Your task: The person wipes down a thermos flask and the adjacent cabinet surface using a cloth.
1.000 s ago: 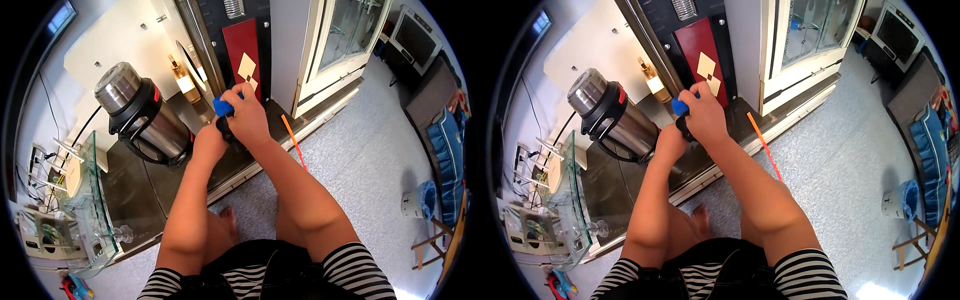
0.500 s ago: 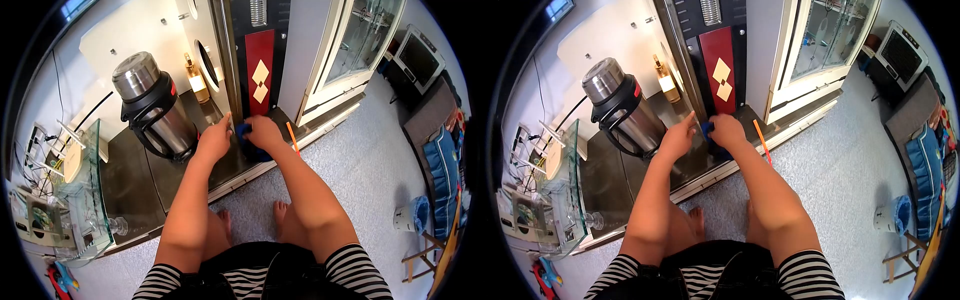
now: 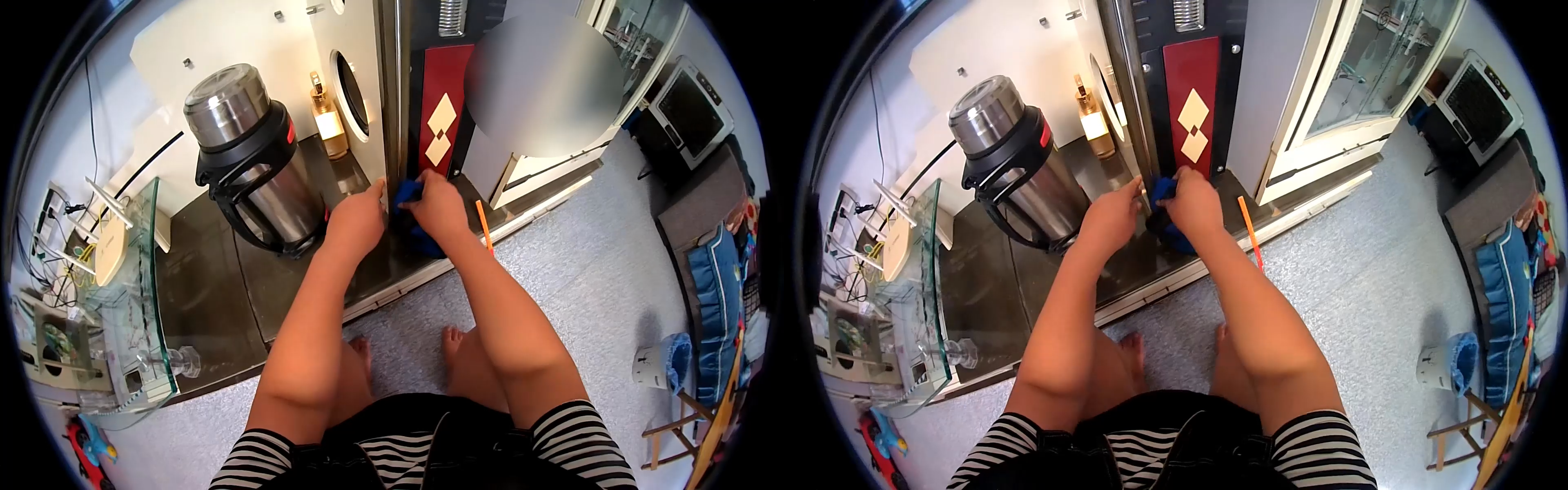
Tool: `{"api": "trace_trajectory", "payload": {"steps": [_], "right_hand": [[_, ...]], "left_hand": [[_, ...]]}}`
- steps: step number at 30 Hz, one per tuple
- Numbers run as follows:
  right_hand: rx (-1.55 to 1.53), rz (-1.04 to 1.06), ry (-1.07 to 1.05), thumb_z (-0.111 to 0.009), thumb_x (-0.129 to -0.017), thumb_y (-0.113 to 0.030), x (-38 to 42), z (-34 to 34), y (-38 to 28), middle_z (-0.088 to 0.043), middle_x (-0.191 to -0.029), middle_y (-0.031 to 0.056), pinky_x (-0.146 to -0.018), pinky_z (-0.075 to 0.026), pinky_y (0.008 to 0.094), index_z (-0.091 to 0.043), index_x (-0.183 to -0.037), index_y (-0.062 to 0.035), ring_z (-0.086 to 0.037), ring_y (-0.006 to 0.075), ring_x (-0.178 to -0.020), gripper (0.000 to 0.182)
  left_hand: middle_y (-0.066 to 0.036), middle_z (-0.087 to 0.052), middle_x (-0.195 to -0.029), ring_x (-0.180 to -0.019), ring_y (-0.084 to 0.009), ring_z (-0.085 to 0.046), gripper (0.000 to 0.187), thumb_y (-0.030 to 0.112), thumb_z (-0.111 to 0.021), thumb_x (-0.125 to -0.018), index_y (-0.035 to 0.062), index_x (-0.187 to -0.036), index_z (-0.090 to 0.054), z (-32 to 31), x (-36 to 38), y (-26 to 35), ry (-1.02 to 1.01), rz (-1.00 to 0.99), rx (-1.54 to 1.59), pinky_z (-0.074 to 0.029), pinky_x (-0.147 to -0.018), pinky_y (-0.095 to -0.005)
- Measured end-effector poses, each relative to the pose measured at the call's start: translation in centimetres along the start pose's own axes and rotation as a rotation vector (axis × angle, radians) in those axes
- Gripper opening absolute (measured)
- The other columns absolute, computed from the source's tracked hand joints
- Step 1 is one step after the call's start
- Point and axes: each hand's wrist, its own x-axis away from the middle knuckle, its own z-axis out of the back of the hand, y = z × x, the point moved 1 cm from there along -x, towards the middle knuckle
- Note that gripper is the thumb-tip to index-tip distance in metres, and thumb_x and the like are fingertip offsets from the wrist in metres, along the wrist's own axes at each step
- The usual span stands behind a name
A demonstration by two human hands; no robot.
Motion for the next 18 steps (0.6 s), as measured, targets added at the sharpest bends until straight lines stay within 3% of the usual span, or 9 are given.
{"api": "trace_trajectory", "payload": {"steps": [4, 6, 8, 11, 13, 14, 16, 18], "right_hand": [[0.220, -0.092, -0.220, -0.086, -0.075, -0.029, 0.4, -1.7, 0.6, -0.069, -0.112, 0.0186, -0.089, -0.056, 0.0446, -0.060, -0.111, -0.0042, -0.069, 0.0360, -0.104, 0.050], [0.231, -0.098, -0.229, -0.085, -0.077, -0.031, 0.6, -1.6, 0.4, -0.069, -0.113, 0.0181, -0.089, -0.056, 0.0442, -0.060, -0.111, -0.0044, -0.069, 0.0351, -0.104, 0.050], [0.246, -0.110, -0.241, -0.084, -0.078, -0.033, 0.6, -1.3, 0.1, -0.069, -0.113, 0.0175, -0.089, -0.056, 0.0439, -0.061, -0.112, -0.0046, -0.069, 0.0343, -0.105, 0.050], [0.208, -0.077, -0.174, -0.083, -0.077, -0.033, 0.7, 0.2, -1.4, -0.069, -0.114, 0.0183, -0.087, -0.056, 0.0449, -0.060, -0.112, -0.0052, -0.068, 0.0362, -0.105, 0.050], [-0.065, -0.031, 0.084, -0.084, -0.076, -0.029, 0.9, 2.3, -3.3, -0.068, -0.111, 0.0180, -0.084, -0.055, 0.0453, -0.059, -0.112, -0.0058, -0.067, 0.0385, -0.102, 0.049], [-0.058, -0.024, 0.073, -0.084, -0.076, -0.029, 0.7, 2.5, -3.7, -0.068, -0.111, 0.0180, -0.084, -0.055, 0.0453, -0.059, -0.112, -0.0058, -0.067, 0.0385, -0.102, 0.049], [-0.239, 0.156, 0.418, -0.085, -0.075, -0.025, 0.3, 3.3, -4.7, -0.065, -0.107, 0.0170, -0.080, -0.053, 0.0460, -0.057, -0.108, -0.0058, -0.065, 0.0401, -0.097, 0.047], [-0.272, 0.200, 0.457, -0.085, -0.076, -0.023, 0.1, 3.7, -5.7, -0.062, -0.102, 0.0160, -0.079, -0.053, 0.0461, -0.054, -0.105, -0.0047, -0.064, 0.0400, -0.095, 0.046]], "left_hand": [[-0.019, -0.071, -0.115, -0.106, -0.0403, -0.065, 0.051, 0.009, -0.058, -0.095, 0.0085, -0.146, -0.049, -1.2, 0.0, -0.9, 0.056, -0.053, 0.070, -0.051, -0.090, -0.0495], [-0.018, -0.070, -0.116, -0.107, -0.0400, -0.065, 0.051, 0.009, -0.058, -0.095, 0.0082, -0.146, -0.049, -1.5, 0.2, -1.2, 0.052, -0.048, 0.086, -0.051, -0.091, -0.0492], [-0.020, -0.072, -0.101, -0.096, -0.0405, -0.067, 0.052, 0.010, -0.058, -0.094, 0.0096, -0.145, -0.048, -2.4, 0.1, -1.9, 0.132, -0.138, 0.148, -0.053, -0.084, -0.0510], [-0.020, -0.071, -0.114, -0.105, -0.0418, -0.065, 0.052, 0.008, -0.057, -0.095, 0.0098, -0.146, -0.049, -1.4, 0.4, -1.3, 0.085, -0.086, 0.131, -0.052, -0.089, -0.0500], [-0.021, -0.070, -0.112, -0.103, -0.0423, -0.065, 0.047, 0.008, -0.057, -0.094, 0.0095, -0.142, -0.053, -1.3, 0.1, -1.5, 0.086, -0.064, 0.121, -0.052, -0.088, -0.0505], [-0.022, -0.070, -0.111, -0.102, -0.0428, -0.066, 0.043, 0.009, -0.057, -0.094, 0.0092, -0.138, -0.057, -1.3, -0.2, -1.6, 0.085, -0.047, 0.104, -0.052, -0.086, -0.0509], [-0.020, -0.071, -0.106, -0.100, -0.0410, -0.067, 0.040, 0.010, -0.056, -0.094, 0.0103, -0.134, -0.060, -0.3, -0.2, -1.1, 0.064, -0.004, 0.058, -0.053, -0.086, -0.0505], [-0.018, -0.072, -0.102, -0.099, -0.0391, -0.068, 0.038, 0.011, -0.054, -0.094, 0.0114, -0.131, -0.064, 0.3, 0.0, -0.9, 0.036, 0.043, 0.009, -0.053, -0.086, -0.0500]]}}
